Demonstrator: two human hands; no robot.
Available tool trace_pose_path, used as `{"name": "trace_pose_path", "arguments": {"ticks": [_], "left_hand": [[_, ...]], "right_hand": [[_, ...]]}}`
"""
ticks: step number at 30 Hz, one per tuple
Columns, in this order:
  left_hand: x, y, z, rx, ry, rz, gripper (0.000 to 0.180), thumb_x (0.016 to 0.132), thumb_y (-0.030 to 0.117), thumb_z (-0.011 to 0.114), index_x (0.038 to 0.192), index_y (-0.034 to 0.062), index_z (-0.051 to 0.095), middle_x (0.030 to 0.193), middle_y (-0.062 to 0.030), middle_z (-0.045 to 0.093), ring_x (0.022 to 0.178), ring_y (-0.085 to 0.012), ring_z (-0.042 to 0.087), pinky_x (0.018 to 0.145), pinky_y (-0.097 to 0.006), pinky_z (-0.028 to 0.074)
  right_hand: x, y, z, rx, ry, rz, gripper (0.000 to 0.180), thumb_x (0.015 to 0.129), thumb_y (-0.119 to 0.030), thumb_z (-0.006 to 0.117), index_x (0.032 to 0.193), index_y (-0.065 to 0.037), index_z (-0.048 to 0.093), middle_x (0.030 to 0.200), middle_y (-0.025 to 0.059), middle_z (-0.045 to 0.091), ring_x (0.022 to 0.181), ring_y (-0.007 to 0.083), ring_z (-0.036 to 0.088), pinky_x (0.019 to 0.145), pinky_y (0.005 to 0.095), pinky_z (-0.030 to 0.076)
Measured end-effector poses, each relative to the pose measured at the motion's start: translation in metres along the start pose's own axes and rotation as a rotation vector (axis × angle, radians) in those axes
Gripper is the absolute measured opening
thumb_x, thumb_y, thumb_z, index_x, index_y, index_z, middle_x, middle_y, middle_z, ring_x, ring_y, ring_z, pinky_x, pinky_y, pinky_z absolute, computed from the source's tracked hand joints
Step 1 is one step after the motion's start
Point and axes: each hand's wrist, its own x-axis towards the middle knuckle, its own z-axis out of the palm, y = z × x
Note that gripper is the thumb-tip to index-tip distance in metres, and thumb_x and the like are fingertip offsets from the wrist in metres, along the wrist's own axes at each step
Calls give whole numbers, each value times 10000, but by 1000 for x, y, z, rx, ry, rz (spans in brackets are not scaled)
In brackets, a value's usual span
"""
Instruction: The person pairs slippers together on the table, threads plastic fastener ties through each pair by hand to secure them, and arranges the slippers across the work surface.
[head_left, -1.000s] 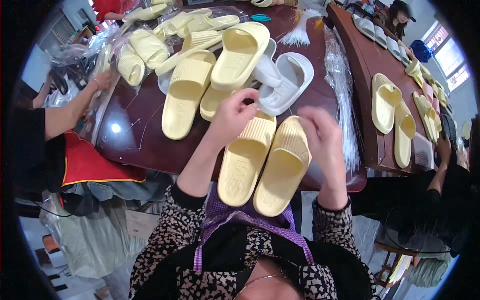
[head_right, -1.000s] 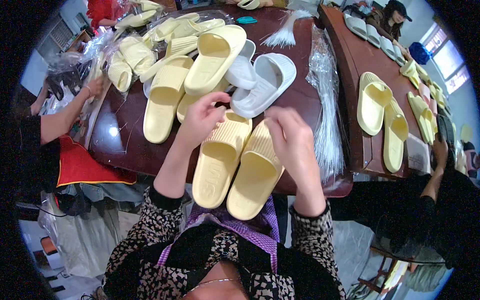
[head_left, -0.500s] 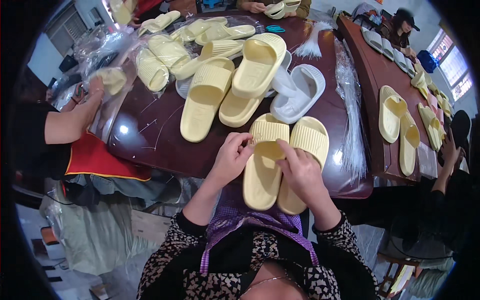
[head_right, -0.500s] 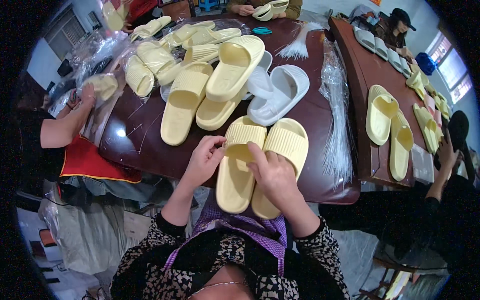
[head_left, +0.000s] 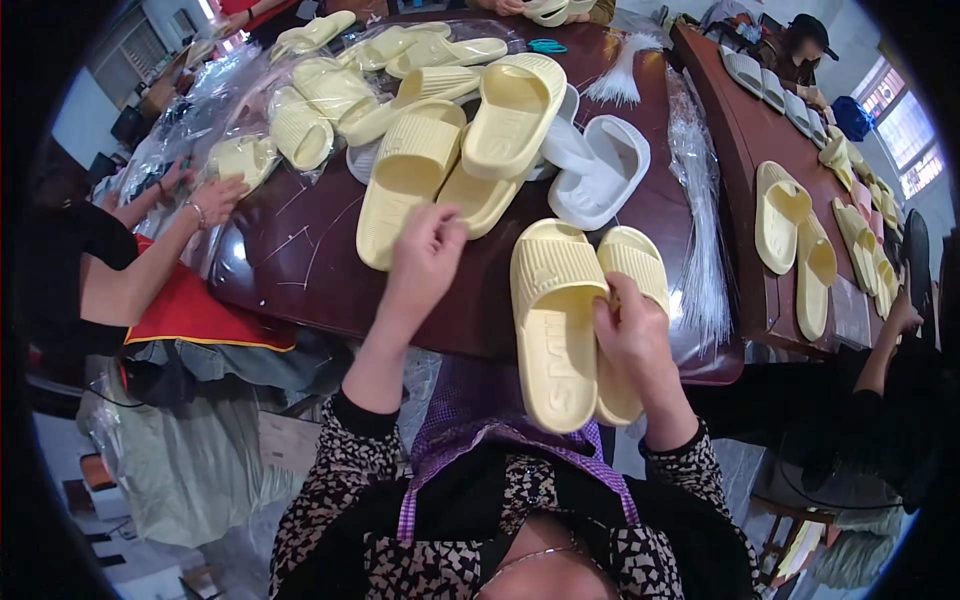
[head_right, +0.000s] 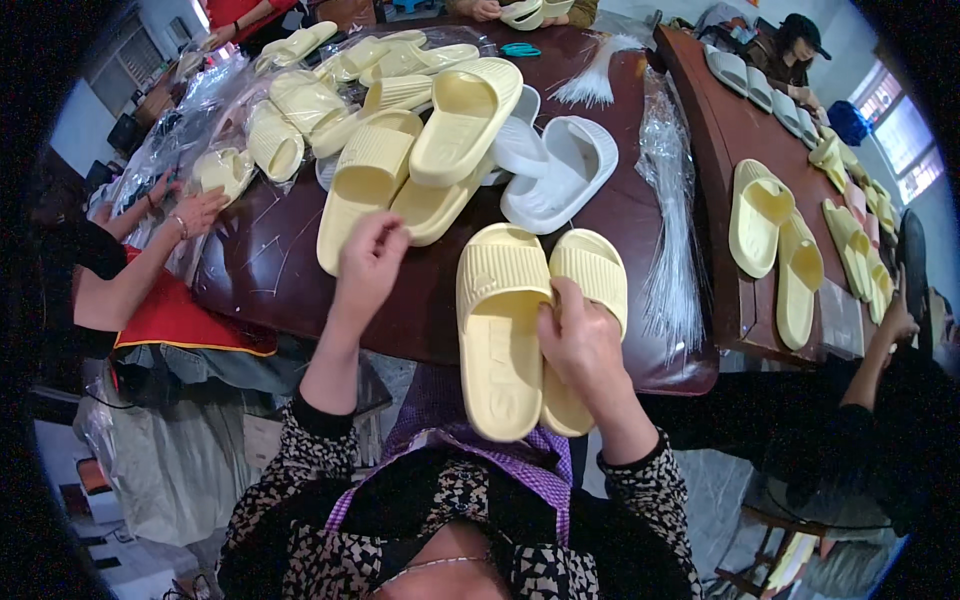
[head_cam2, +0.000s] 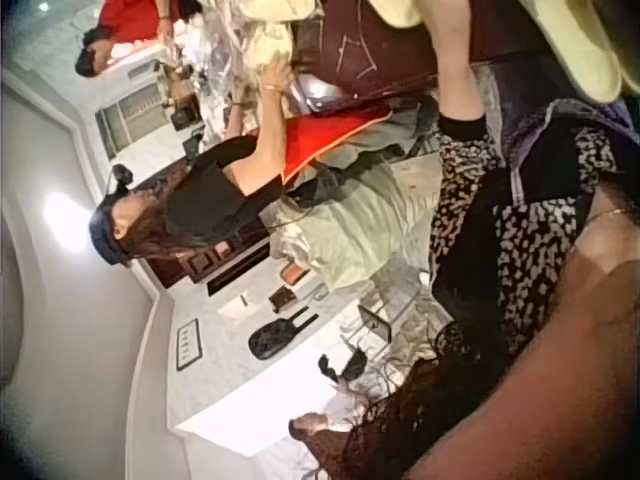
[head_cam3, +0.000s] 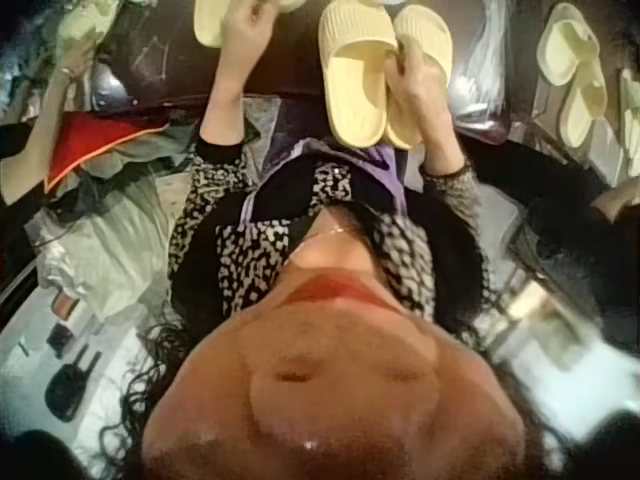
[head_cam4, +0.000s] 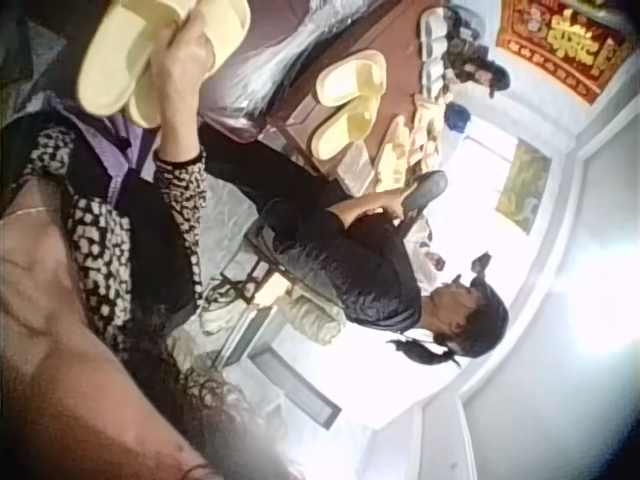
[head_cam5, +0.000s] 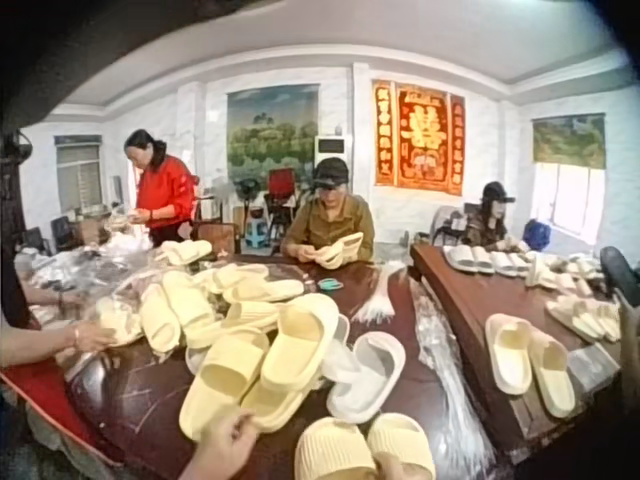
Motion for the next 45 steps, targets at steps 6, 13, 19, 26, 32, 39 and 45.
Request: {"name": "trace_pose_path", "arguments": {"ticks": [6,13,19,26,32,39,45], "left_hand": [[37,-44,-19,519,212,211,257,839,164,642,997,-35,603,924,-153,593,848,-276,595,746,-364,480],[59,-33,-3,690,26,-14,354,792,280,678,952,-26,604,1004,-201,563,988,-373,513,848,-455,424],[67,-32,4,787,-3,-69,388,790,326,682,930,-28,607,985,-213,569,979,-376,522,847,-470,421],[64,-28,9,794,68,29,357,793,331,681,881,-11,626,923,-213,595,910,-388,557,837,-476,433],[69,-32,6,828,30,-41,287,811,276,656,852,-7,632,898,-209,613,885,-376,583,823,-460,452],[71,-21,4,830,17,-70,203,822,200,623,831,-3,633,878,-204,626,877,-358,602,813,-444,469],[58,-22,9,720,63,-58,244,814,228,646,826,-13,609,878,-228,611,866,-400,583,784,-477,461]], "right_hand": [[-9,-2,-38,195,-80,152,224,852,-60,594,1064,10,576,715,120,622,605,168,603,542,288,473],[27,21,-110,-99,145,160,230,877,-62,572,1093,17,578,693,81,564,618,89,514,543,247,418],[114,169,-191,-683,212,231,305,901,-187,530,1191,-101,563,896,235,645,789,363,640,704,431,498],[150,284,-233,-990,188,376,325,918,-215,452,1231,-150,516,940,235,646,925,365,627,813,474,476],[156,285,-202,-1095,245,338,426,895,-244,482,1313,-164,447,1102,191,613,1003,349,602,862,488,447],[151,269,-168,-1058,383,195,535,892,-275,497,1401,-193,352,1295,143,519,1163,319,526,957,500,377],[171,255,-199,-1238,151,477,425,880,-189,476,1303,-173,441,1185,138,582,1100,326,558,928,495,399]]}}
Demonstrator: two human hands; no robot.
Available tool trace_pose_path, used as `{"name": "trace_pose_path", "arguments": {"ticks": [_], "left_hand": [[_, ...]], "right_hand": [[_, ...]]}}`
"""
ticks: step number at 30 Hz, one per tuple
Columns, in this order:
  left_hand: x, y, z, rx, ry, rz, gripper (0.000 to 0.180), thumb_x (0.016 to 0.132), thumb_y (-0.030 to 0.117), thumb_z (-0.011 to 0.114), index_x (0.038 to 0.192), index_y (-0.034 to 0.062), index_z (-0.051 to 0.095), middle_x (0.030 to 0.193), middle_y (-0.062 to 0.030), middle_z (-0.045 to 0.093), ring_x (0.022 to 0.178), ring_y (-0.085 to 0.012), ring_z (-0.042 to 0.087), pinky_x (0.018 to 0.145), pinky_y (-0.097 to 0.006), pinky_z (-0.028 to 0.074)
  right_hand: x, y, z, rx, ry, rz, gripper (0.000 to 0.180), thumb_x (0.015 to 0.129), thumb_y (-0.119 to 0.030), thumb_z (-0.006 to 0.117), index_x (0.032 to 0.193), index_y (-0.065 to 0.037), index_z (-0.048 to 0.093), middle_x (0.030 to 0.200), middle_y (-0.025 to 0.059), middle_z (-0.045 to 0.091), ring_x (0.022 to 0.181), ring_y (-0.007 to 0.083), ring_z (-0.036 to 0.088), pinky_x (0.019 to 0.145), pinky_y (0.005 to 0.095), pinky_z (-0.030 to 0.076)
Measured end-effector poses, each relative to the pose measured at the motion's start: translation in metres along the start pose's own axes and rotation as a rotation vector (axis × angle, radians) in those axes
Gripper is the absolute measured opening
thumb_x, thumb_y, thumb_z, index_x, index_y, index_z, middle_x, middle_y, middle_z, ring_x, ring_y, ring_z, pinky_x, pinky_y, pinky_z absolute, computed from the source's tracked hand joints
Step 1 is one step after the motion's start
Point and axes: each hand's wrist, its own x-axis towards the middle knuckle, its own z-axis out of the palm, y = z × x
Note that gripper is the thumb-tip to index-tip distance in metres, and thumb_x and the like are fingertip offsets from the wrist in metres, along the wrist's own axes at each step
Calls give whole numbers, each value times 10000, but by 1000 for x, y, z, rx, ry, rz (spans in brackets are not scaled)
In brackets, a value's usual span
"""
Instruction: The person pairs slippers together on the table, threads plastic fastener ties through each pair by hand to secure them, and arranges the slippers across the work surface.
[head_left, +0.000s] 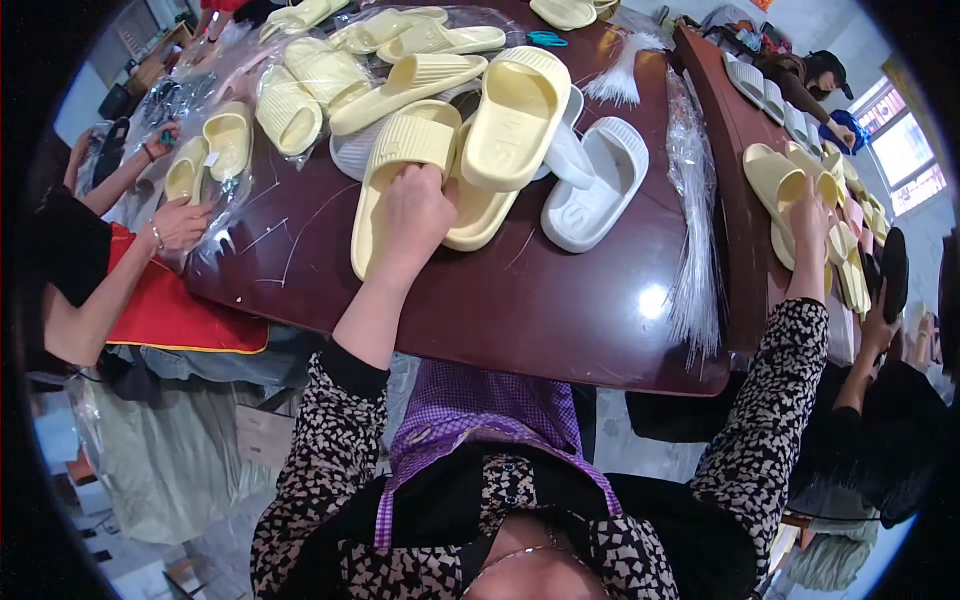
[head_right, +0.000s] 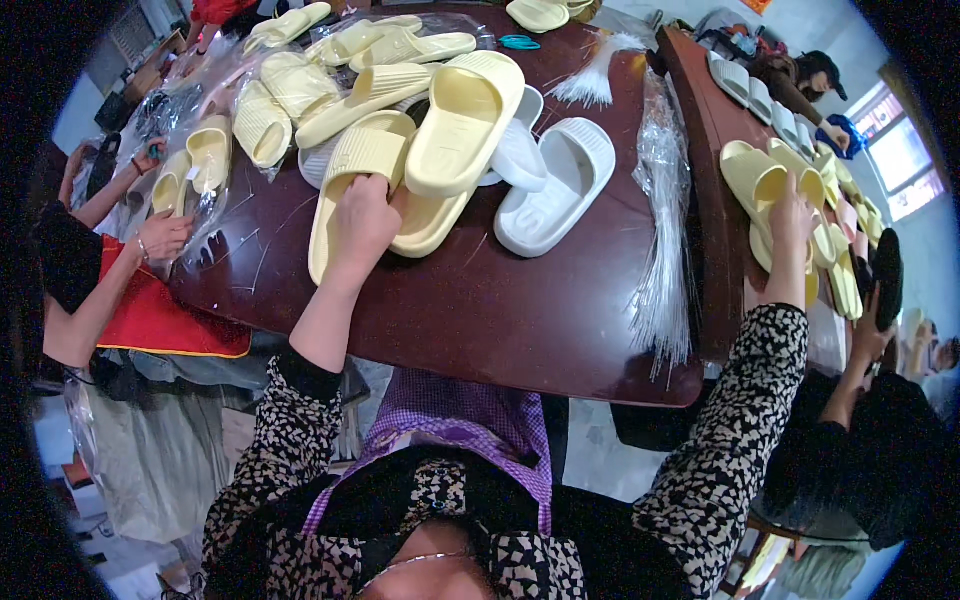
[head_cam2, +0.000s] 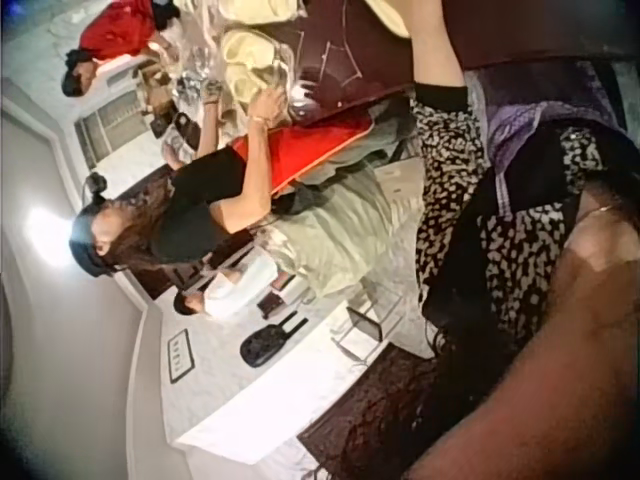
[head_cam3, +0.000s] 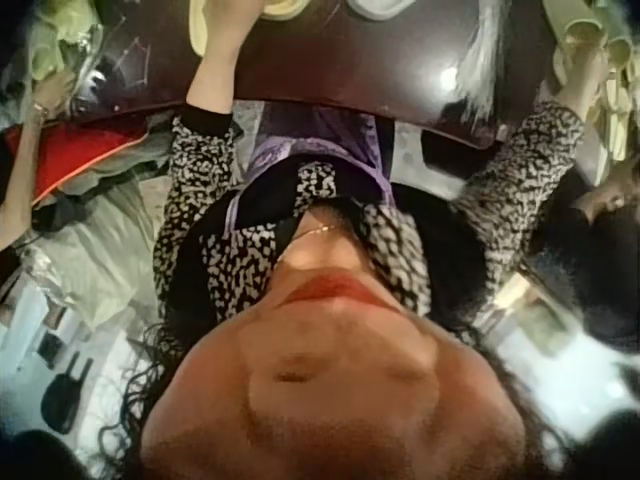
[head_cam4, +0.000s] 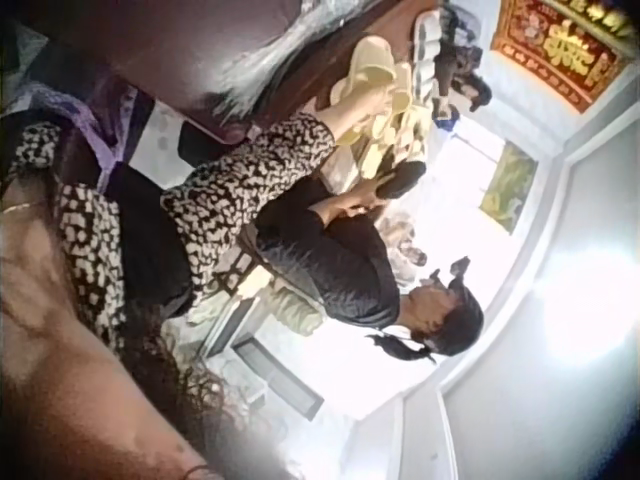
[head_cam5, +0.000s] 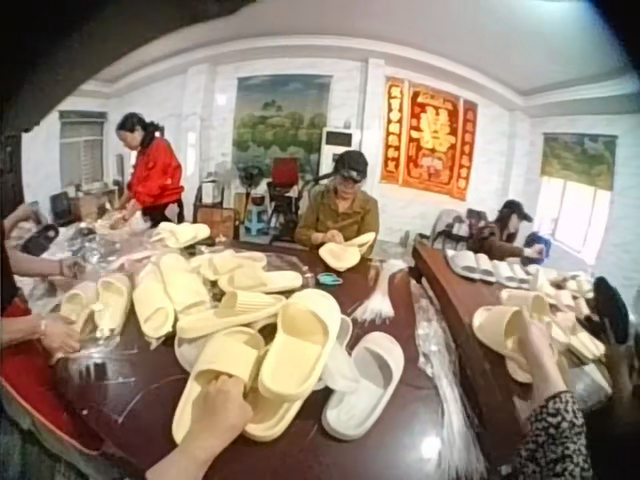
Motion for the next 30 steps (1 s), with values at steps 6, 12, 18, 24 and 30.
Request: {"name": "trace_pose_path", "arguments": {"ticks": [6,12,18,24,30], "left_hand": [[-1,5,0,20,-20,-2,200,807,196,627,807,-4,613,869,-208,614,869,-375,599,775,-467,481],[2,-1,4,-42,23,17,208,787,202,643,812,-1,603,880,-201,598,845,-377,589,753,-464,482],[4,-2,12,-80,17,29,199,777,193,651,803,2,600,883,-199,586,866,-371,578,766,-468,475],[-3,-4,11,-133,81,49,220,781,205,650,820,-9,618,863,-214,590,836,-390,582,749,-477,474],[-2,-3,17,-170,89,106,196,757,180,659,799,-5,610,868,-205,586,823,-374,580,747,-480,471]], "right_hand": [[9,-103,-74,411,338,-340,402,827,-60,527,1226,-109,536,1119,154,611,1055,331,586,880,420,464],[-48,-305,-174,862,476,-875,550,783,-112,611,1316,-173,488,1224,137,579,1130,299,549,981,473,377],[-41,-395,-206,434,190,-1158,579,811,-103,546,1359,-267,451,1036,91,651,982,263,614,869,440,413],[-55,-437,-237,270,136,-1351,520,821,-147,594,1319,-262,493,1008,57,671,990,250,634,848,400,441],[-28,-437,-229,143,126,-1298,290,788,-118,638,1077,-98,643,979,64,680,970,242,651,761,377,517]]}}
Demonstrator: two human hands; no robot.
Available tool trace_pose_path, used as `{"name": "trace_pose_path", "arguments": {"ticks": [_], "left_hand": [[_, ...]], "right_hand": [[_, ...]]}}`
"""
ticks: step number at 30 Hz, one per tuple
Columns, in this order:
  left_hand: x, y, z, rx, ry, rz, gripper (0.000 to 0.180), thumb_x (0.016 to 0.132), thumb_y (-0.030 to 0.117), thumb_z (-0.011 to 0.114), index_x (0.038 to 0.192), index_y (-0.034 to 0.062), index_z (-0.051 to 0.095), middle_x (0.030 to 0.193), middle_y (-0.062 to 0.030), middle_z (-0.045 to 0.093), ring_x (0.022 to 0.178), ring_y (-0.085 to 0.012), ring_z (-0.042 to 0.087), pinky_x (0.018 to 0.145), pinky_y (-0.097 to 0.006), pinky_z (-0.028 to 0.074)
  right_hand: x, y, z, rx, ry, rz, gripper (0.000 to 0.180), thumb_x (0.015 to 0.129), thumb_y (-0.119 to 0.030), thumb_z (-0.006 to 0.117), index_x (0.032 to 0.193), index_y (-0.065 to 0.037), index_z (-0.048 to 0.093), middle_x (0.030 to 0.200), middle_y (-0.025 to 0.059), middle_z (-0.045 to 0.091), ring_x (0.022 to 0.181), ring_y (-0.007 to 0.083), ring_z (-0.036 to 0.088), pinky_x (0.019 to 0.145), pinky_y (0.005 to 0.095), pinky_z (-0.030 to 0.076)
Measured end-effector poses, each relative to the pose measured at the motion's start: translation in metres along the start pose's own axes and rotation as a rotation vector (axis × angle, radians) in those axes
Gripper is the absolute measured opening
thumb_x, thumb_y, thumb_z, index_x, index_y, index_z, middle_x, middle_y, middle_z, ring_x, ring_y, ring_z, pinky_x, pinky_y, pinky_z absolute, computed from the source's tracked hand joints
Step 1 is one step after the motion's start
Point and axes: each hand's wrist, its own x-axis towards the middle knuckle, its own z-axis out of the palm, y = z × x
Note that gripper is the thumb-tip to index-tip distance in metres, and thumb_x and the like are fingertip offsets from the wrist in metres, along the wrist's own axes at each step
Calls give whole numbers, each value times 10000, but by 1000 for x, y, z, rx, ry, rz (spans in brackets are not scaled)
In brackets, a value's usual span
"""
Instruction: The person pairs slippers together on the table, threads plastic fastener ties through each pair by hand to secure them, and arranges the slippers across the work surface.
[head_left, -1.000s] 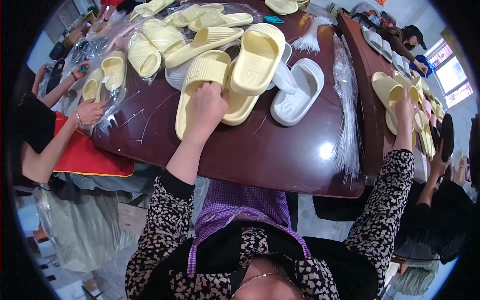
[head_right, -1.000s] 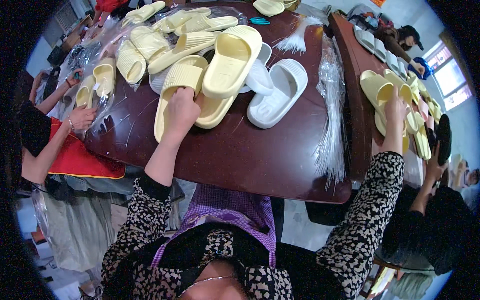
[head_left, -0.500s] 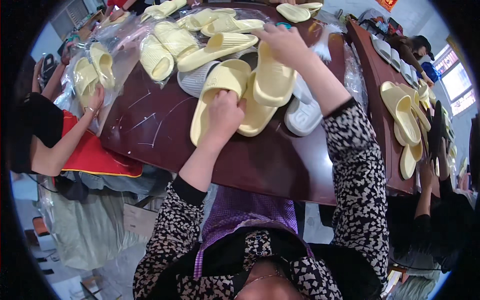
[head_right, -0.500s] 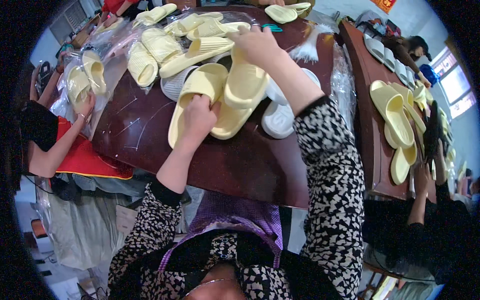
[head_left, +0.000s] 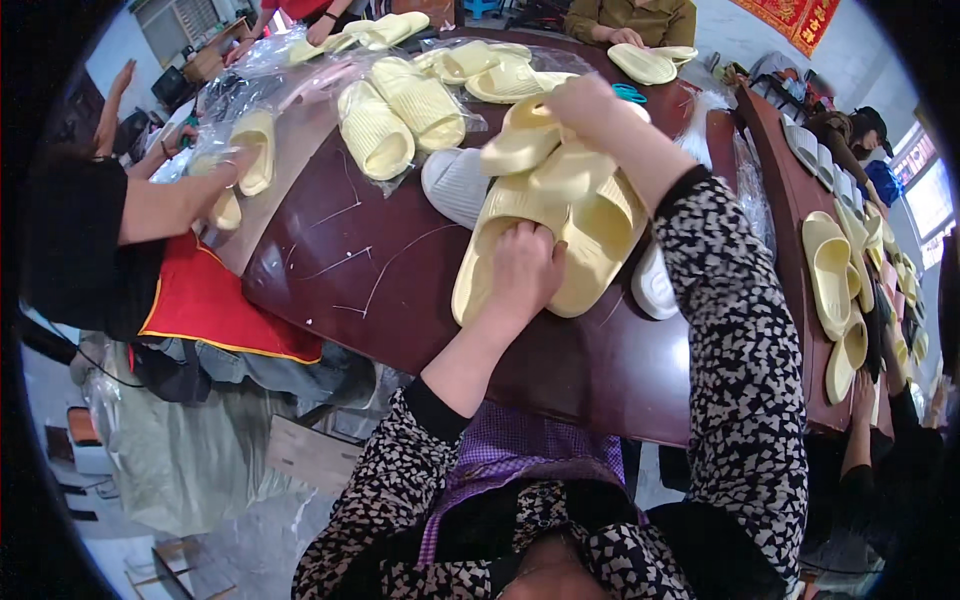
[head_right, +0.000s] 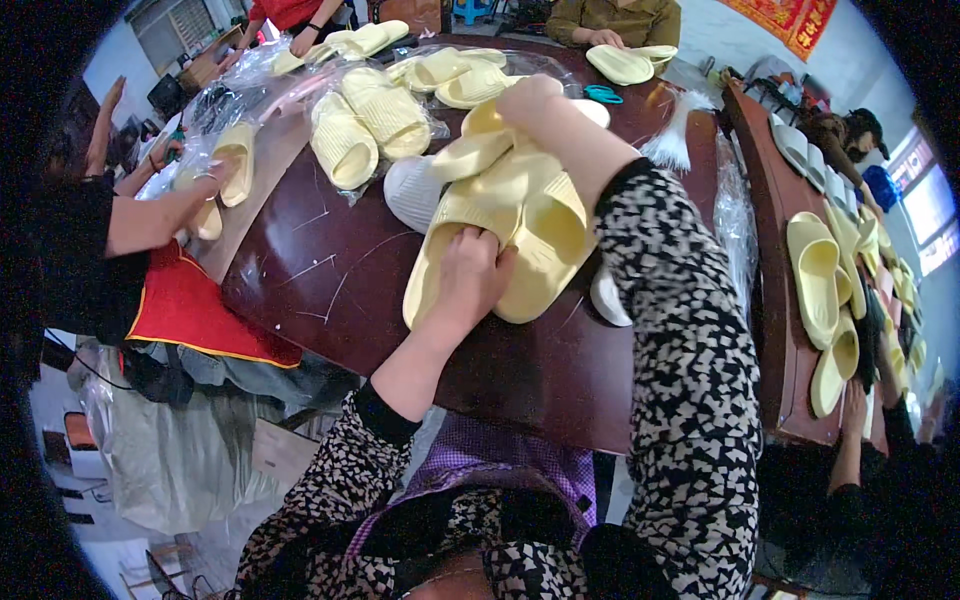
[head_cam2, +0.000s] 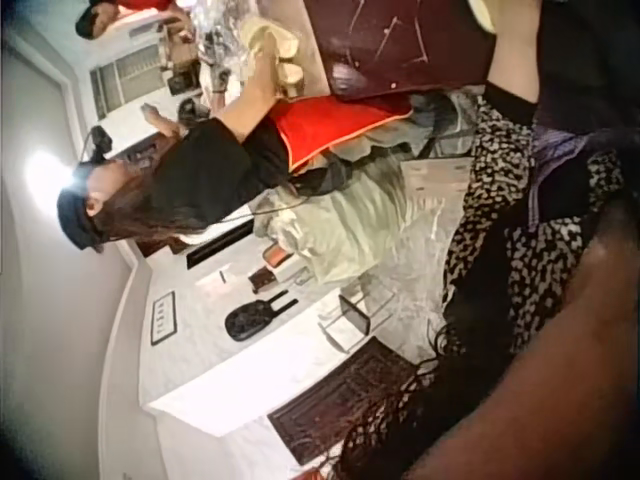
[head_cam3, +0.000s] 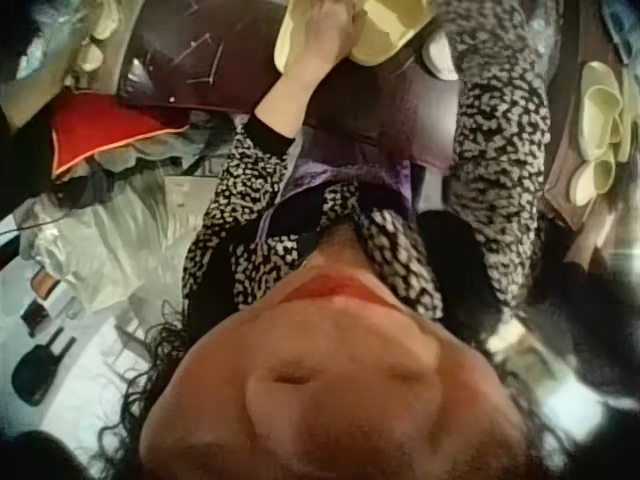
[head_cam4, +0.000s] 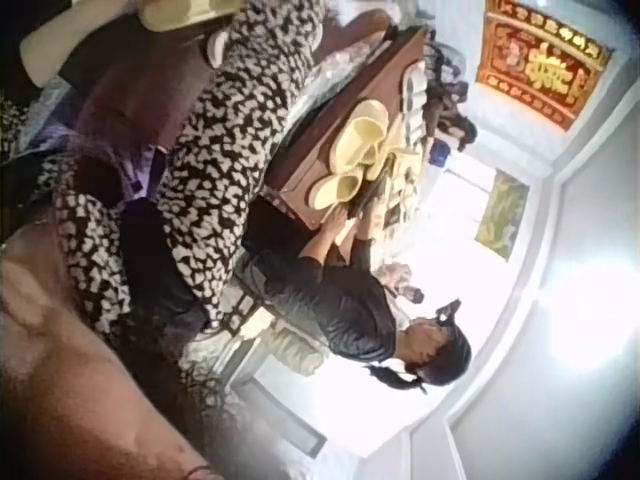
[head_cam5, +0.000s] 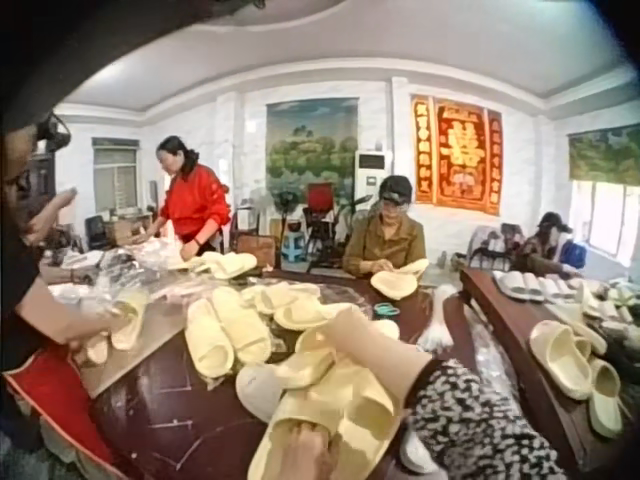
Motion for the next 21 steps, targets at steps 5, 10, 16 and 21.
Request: {"name": "trace_pose_path", "arguments": {"ticks": [5,10,16,21], "left_hand": [[0,-7,2,-18,41,43,195,756,189,661,767,3,603,821,-196,588,794,-366,579,721,-470,467],[3,-1,-1,3,-3,6,196,762,200,655,748,14,595,792,-187,587,783,-360,578,702,-462,464],[0,-6,-8,70,-13,-10,202,774,216,648,754,22,597,807,-192,587,791,-365,579,723,-469,466],[7,2,-5,58,-57,-124,247,787,238,644,767,-1,588,814,-200,583,794,-377,578,731,-468,466]], "right_hand": [[-78,47,-31,-54,158,271,275,744,-82,583,1015,-94,627,897,120,652,905,310,638,752,386,522],[-234,72,-15,7,119,404,349,721,-34,528,1062,-66,597,1042,161,585,1063,335,523,904,422,429],[-396,82,67,-72,-75,508,334,730,-37,531,1059,-67,581,1046,127,574,1087,301,501,935,397,397],[-472,112,108,-130,-32,500,309,740,-32,515,1037,-84,586,1091,115,574,1094,288,496,944,410,389]]}}
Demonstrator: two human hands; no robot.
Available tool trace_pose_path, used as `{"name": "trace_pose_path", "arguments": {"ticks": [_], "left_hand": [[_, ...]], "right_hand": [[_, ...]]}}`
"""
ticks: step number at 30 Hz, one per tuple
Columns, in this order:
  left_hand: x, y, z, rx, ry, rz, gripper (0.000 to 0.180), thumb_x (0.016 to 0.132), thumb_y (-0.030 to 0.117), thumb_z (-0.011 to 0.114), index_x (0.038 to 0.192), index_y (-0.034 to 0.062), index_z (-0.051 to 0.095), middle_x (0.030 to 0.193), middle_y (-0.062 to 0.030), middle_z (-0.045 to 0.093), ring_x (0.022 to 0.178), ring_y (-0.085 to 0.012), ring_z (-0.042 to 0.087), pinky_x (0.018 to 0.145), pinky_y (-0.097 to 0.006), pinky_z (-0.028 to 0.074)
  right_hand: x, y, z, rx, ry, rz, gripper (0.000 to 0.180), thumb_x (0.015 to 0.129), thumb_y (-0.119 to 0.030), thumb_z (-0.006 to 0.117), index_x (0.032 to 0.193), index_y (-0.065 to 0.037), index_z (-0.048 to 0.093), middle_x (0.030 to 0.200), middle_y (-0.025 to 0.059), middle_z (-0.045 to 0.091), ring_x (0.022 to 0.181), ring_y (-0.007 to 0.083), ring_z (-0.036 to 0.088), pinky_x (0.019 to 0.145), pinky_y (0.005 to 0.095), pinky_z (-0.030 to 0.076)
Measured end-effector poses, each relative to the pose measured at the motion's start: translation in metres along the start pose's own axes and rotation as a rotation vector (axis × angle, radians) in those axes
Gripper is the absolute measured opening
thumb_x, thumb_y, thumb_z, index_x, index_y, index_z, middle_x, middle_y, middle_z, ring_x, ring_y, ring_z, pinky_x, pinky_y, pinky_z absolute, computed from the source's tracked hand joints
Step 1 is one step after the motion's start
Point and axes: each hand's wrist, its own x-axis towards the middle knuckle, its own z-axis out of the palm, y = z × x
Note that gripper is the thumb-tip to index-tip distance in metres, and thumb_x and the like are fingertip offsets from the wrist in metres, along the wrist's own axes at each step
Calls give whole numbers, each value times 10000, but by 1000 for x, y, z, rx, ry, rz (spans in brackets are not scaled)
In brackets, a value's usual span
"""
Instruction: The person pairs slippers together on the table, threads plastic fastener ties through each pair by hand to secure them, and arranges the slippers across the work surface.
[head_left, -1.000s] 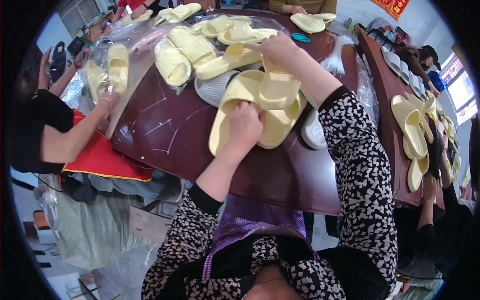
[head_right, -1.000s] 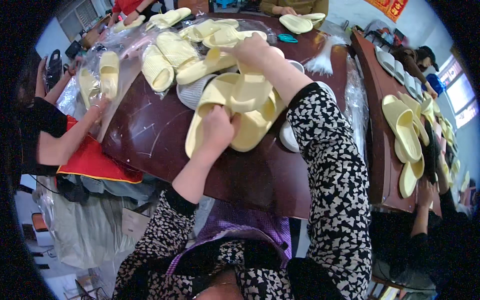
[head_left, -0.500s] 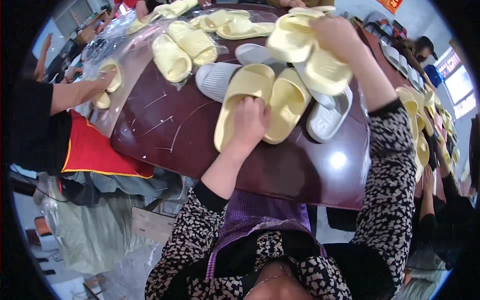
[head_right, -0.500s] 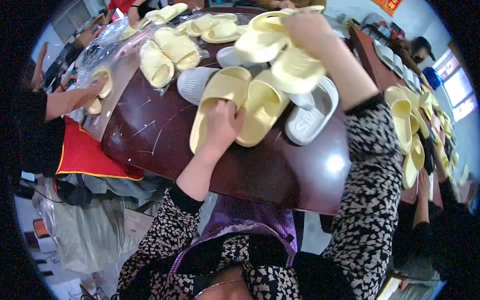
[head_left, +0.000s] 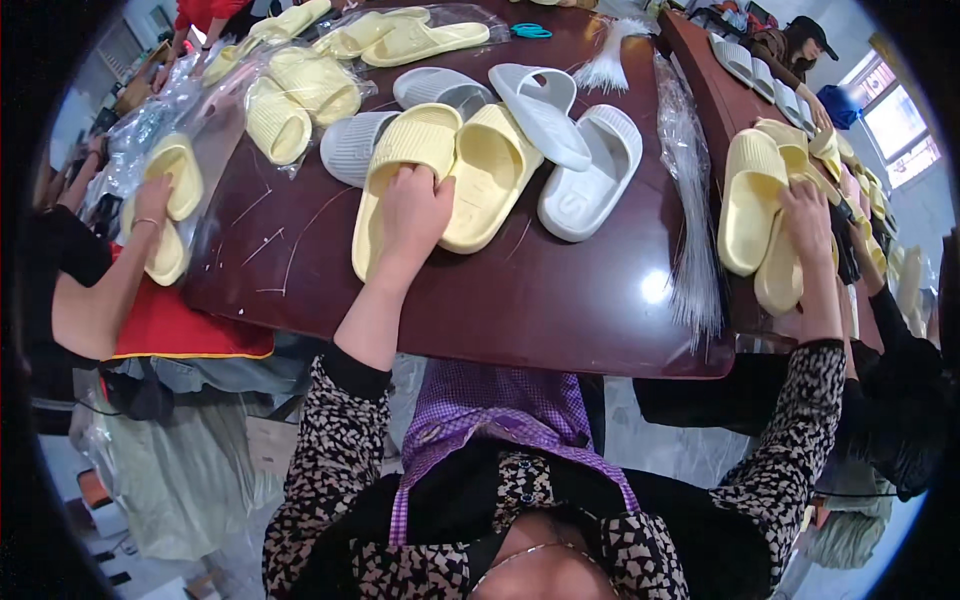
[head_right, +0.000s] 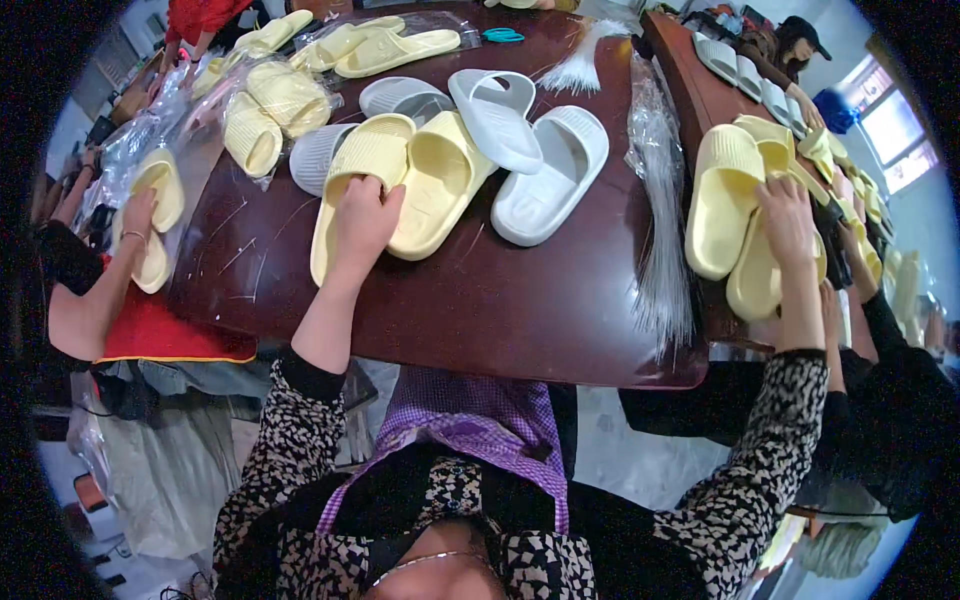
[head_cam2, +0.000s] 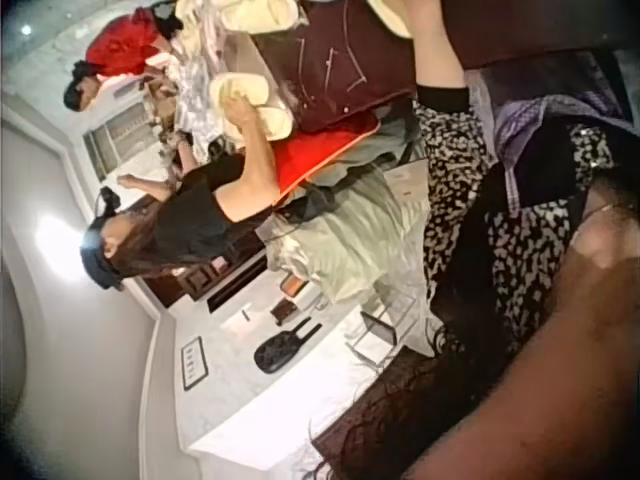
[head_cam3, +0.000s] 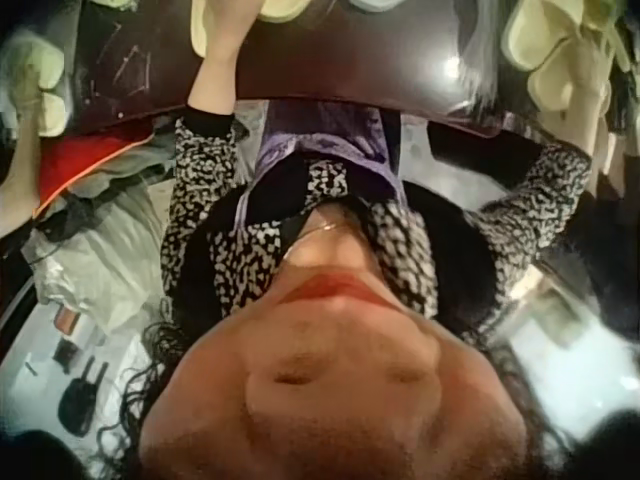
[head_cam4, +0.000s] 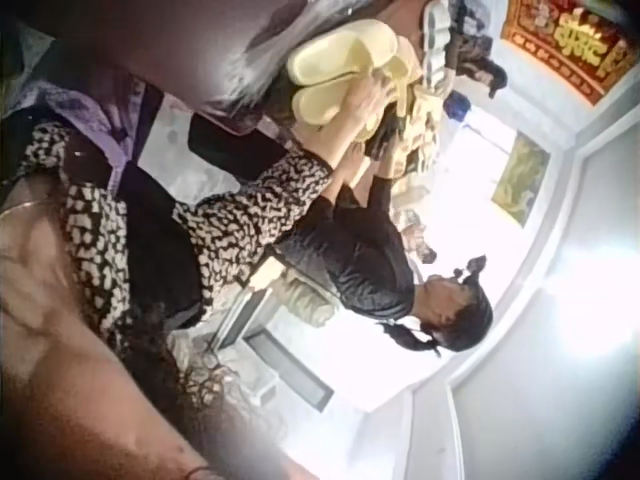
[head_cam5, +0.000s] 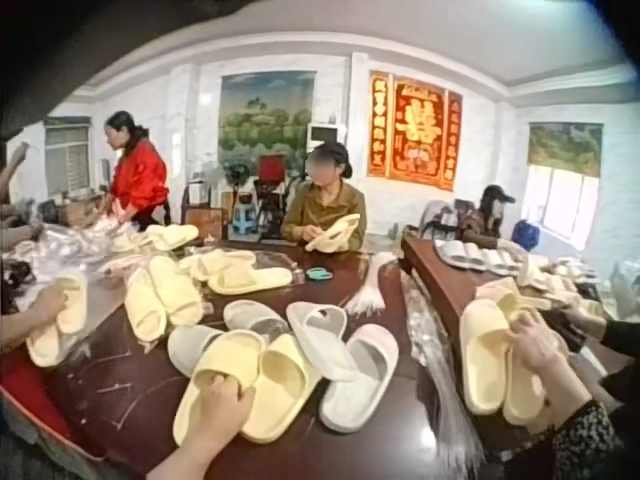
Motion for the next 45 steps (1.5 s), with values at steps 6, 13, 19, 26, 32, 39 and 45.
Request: {"name": "trace_pose_path", "arguments": {"ticks": [6,13,19,26,32,39,45], "left_hand": [[-7,-5,0,-160,-154,-88,268,791,223,627,820,-40,586,842,-211,577,799,-374,586,711,-445,468],[-17,5,-9,-326,-141,-92,255,779,175,628,844,-66,576,831,-183,561,759,-286,580,691,-381,460],[-15,7,2,-350,-140,-112,250,783,167,624,860,-66,575,818,-170,553,742,-256,577,685,-363,458],[-25,9,6,-282,-50,-6,280,804,214,637,901,-42,579,858,-174,542,736,-284,573,679,-383,460],[-28,19,-2,-220,-132,-49,259,783,190,646,878,-24,536,963,-196,530,882,-363,542,765,-443,447],[-34,23,7,-155,-95,75,306,754,184,659,933,-28,530,997,-220,504,942,-398,506,822,-460,427],[-45,33,6,-131,-27,137,287,742,140,635,954,-22,529,1017,-219,504,962,-399,500,847,-474,418]], "right_hand": [[12,24,30,-39,-156,169,308,789,-54,499,1065,-127,614,1190,80,570,1140,289,486,954,419,381],[36,-16,-15,2,-58,229,435,807,41,436,1148,-159,617,1287,113,542,1260,297,440,1022,450,347],[89,-115,-73,1009,133,-80,269,836,-4,518,1081,-36,625,1113,182,621,1017,325,606,860,361,478],[152,-197,-45,995,-106,104,278,864,-170,584,1105,-35,620,957,196,650,884,296,645,787,361,494],[198,-251,-14,1296,87,291,517,848,-329,602,1273,-45,523,991,211,659,895,350,638,803,392,485],[249,-257,-2,1126,64,495,633,790,-417,647,1260,-10,530,1049,232,649,947,361,640,836,429,489],[250,-249,0,1045,-129,519,531,778,-446,634,1083,-12,649,1052,224,650,957,363,637,848,443,485]]}}
